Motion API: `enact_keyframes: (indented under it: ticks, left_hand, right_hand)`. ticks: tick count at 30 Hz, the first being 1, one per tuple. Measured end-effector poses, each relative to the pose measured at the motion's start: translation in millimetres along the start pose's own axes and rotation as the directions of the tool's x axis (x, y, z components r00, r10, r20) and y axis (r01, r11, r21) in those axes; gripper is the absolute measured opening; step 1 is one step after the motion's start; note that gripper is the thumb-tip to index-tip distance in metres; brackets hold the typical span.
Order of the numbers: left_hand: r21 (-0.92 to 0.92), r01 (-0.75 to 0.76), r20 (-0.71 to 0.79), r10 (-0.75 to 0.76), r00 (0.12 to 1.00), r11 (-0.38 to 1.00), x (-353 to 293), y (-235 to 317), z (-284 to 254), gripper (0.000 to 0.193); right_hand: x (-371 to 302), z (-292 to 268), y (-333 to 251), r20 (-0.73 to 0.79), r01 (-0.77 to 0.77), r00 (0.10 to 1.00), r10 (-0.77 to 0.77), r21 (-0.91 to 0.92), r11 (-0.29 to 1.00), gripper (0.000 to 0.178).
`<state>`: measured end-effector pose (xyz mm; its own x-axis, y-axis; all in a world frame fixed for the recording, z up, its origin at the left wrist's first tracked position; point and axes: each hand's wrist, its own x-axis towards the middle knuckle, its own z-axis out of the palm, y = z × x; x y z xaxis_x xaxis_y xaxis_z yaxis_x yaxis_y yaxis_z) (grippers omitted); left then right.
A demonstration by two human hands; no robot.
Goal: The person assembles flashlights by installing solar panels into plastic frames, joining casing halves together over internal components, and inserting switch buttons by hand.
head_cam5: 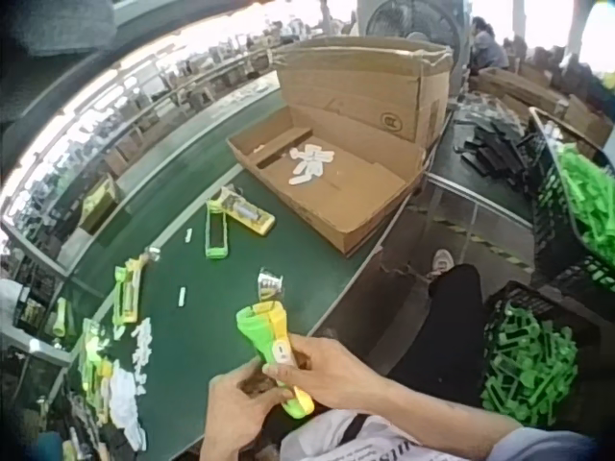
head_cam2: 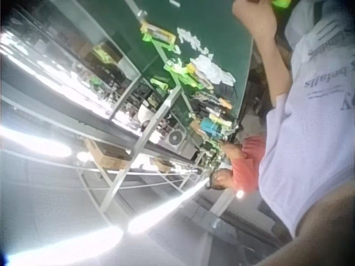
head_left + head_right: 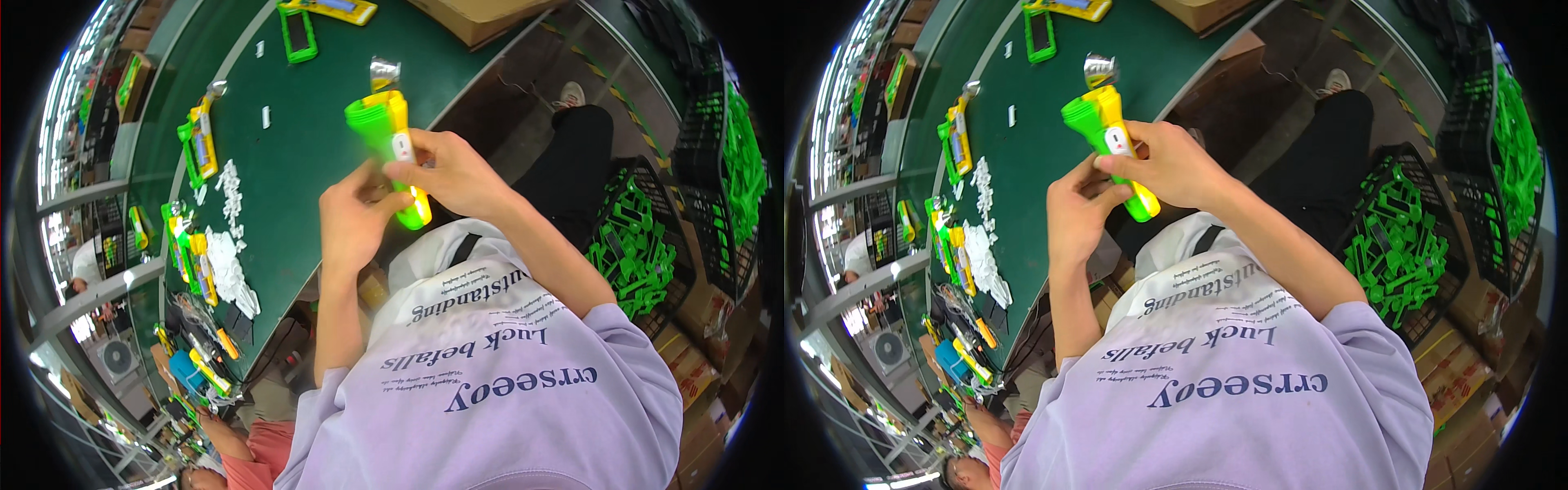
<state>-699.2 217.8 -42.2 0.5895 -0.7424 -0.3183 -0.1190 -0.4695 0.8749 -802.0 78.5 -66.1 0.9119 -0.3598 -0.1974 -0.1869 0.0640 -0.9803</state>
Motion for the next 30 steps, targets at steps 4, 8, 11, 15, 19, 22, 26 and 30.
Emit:
enact_keyframes:
  ticks: [4, 8, 11, 15, 19, 22, 26, 30]
  left_hand:
    - [0.196, -0.073, -0.138, 0.102, 0.985, 0.978, -0.9, -0.2, 4.8, 0.03]
    - [0.427, -0.229, -0.363, 0.398, 0.842, 0.874, -5.6, -10.5, 20.8, 0.037]
    - [0.406, -0.287, -0.377, 0.445, 0.812, 0.868, -15.6, -15.5, 4.9, 0.038]
    - [0.541, 0.049, -0.637, 0.37, 0.677, 0.84, -32.1, -58.9, -75.9, 0.021]
    - [0.583, 0.436, -0.703, 0.158, 0.693, 0.685, -83.3, -108.0, -184.5, 0.014]
    - [0.777, 0.341, -0.549, 0.306, 0.777, 0.53, -95.5, -122.0, -217.9, 0.016]
    - [0.753, 0.353, -0.565, 0.27, 0.78, 0.555, -71.1, -112.4, -221.0, 0.017]
    - [0.722, 0.361, -0.548, 0.169, 0.819, 0.59, -42.6, -111.4, -223.8, 0.02]
  right_hand:
    - [-1.1, 12.3, -6.2, -0.014, 0.028, 1.0, -0.027, 0.045, 0.999, 0.04]
    - [5.8, 25.1, -3.6, -0.051, -0.036, 0.998, 0.038, 0.031, 0.999, 0.037]
    - [12.0, 33.8, -0.9, -0.027, -0.03, 0.999, 0.038, 0.247, 0.969, 0.033]
    - [17.8, 21.4, -3.5, -0.003, -0.122, 0.99, 0.139, 0.459, 0.88, 0.032]
    - [23.7, 20.6, -11.5, -0.088, -0.11, 0.967, 0.239, 0.704, 0.701, 0.026]
    - [30.3, 22.8, -16.8, -0.147, -0.137, 0.95, 0.274, 0.591, 0.795, 0.028]
    - [30.8, 29.6, -15.0, -0.198, -0.123, 0.944, 0.263, 0.529, 0.839, 0.033]
    - [26.2, 31.1, -13.3, -0.175, -0.106, 0.959, 0.223, 0.508, 0.855, 0.032]
